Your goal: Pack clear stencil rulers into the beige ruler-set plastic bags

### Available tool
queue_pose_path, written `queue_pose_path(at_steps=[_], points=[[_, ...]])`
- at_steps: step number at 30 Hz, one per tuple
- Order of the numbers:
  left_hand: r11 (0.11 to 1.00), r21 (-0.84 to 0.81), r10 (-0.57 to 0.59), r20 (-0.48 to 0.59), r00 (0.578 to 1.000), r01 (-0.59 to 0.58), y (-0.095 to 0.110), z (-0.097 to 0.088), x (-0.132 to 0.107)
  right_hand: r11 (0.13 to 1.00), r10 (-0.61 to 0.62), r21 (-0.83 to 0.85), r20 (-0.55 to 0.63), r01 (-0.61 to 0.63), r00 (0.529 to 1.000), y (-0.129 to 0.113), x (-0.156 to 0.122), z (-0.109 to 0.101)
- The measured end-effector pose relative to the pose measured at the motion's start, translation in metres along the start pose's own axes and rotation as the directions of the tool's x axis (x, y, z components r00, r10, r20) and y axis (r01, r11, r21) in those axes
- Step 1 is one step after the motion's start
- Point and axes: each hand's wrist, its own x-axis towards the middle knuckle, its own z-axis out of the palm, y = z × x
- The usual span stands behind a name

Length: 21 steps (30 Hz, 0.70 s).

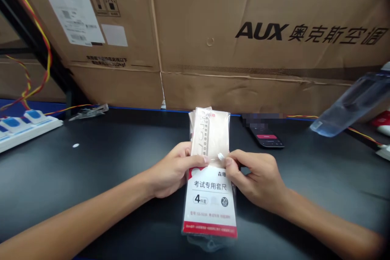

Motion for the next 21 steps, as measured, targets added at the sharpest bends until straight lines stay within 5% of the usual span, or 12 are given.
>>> queue_pose_path(at_steps=[8, 14, 21], points=[[0.892, 0.449, 0.104, -0.081, 0.991, -0.057, 0.008, 0.013, -0.004, 0.972, 0.083, 0.19, 0.281, -0.14, 0.956, 0.008, 0.006, -0.001], [0.842, 0.529, 0.132, -0.011, 0.991, -0.106, 0.01, 0.018, -0.009, 0.928, 0.193, 0.234, 0.366, -0.29, 0.911, 0.0, 0.009, -0.002], [0.846, 0.509, 0.163, 0.038, 0.986, -0.16, 0.007, 0.02, -0.011, 0.936, 0.169, 0.221, 0.401, -0.274, 0.9, -0.006, 0.012, -0.008]])
